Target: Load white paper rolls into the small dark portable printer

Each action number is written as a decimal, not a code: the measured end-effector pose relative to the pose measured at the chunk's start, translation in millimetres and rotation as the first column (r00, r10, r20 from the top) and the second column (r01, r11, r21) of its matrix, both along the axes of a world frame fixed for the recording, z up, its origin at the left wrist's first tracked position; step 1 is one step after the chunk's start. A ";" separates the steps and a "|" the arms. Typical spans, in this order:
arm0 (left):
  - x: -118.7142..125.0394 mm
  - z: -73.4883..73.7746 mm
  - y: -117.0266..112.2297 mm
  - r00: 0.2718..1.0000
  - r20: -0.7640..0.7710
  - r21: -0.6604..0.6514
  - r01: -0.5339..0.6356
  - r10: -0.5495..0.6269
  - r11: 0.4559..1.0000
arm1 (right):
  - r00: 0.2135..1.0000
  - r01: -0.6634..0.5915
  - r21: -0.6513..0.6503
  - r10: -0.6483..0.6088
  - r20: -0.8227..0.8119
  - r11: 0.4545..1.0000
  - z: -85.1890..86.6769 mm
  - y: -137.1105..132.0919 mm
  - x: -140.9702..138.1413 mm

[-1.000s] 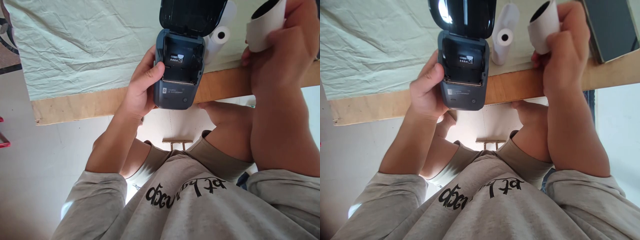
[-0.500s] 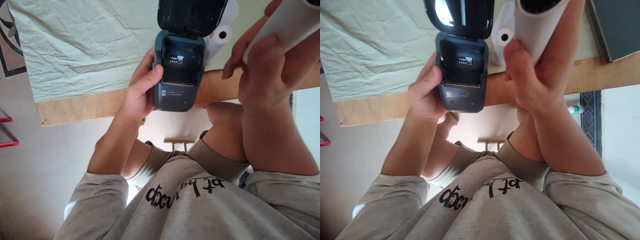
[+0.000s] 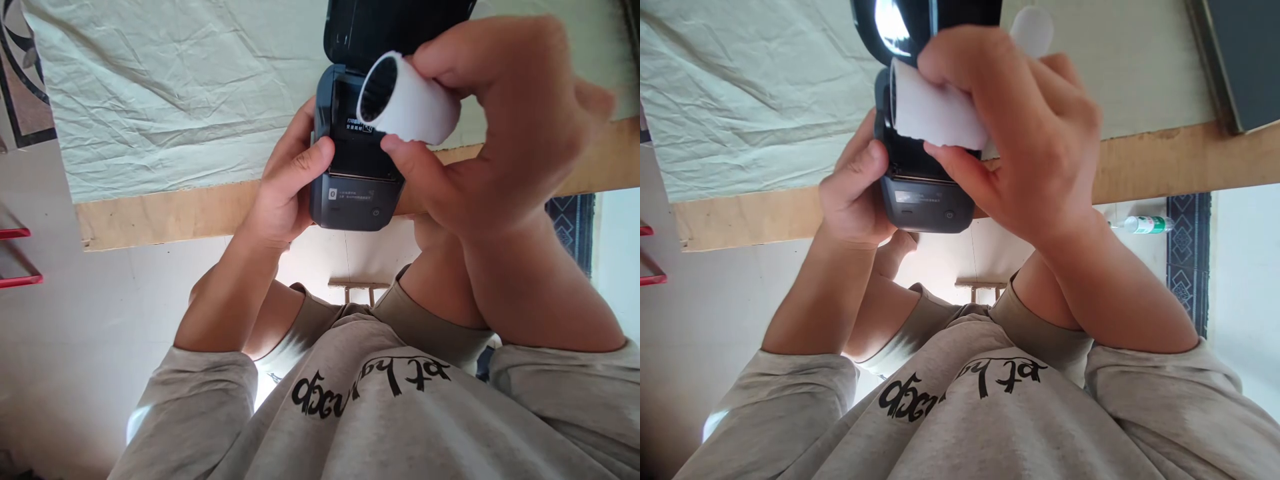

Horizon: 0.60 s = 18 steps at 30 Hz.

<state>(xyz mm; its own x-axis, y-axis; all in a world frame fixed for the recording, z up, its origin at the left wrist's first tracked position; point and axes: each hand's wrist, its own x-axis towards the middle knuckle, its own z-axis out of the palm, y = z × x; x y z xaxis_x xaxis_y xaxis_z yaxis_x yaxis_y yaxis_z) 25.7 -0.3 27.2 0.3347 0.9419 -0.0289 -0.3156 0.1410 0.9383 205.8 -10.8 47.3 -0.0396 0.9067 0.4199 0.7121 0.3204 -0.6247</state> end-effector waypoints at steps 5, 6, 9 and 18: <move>-9.5 -3.3 5.5 0.996 -0.018 0.043 0.087 -0.086 0.995 | 0.951 -0.001 0.304 -0.093 0.295 0.953 -7.6 -1.0 -8.3; -10.1 -3.2 5.6 0.996 0.007 0.028 0.087 -0.087 0.996 | 0.956 0.000 0.300 -0.089 0.280 0.954 -8.4 -0.6 -10.4; -9.3 -0.9 4.2 0.995 0.052 -0.002 0.080 -0.080 0.997 | 0.971 -0.001 0.293 -0.069 0.229 0.956 -6.9 1.7 -15.4; -4.4 -0.1 1.0 1.000 -0.028 0.018 0.014 -0.013 1.000 | 0.981 -0.119 0.337 0.057 0.187 0.934 -6.5 5.2 -11.2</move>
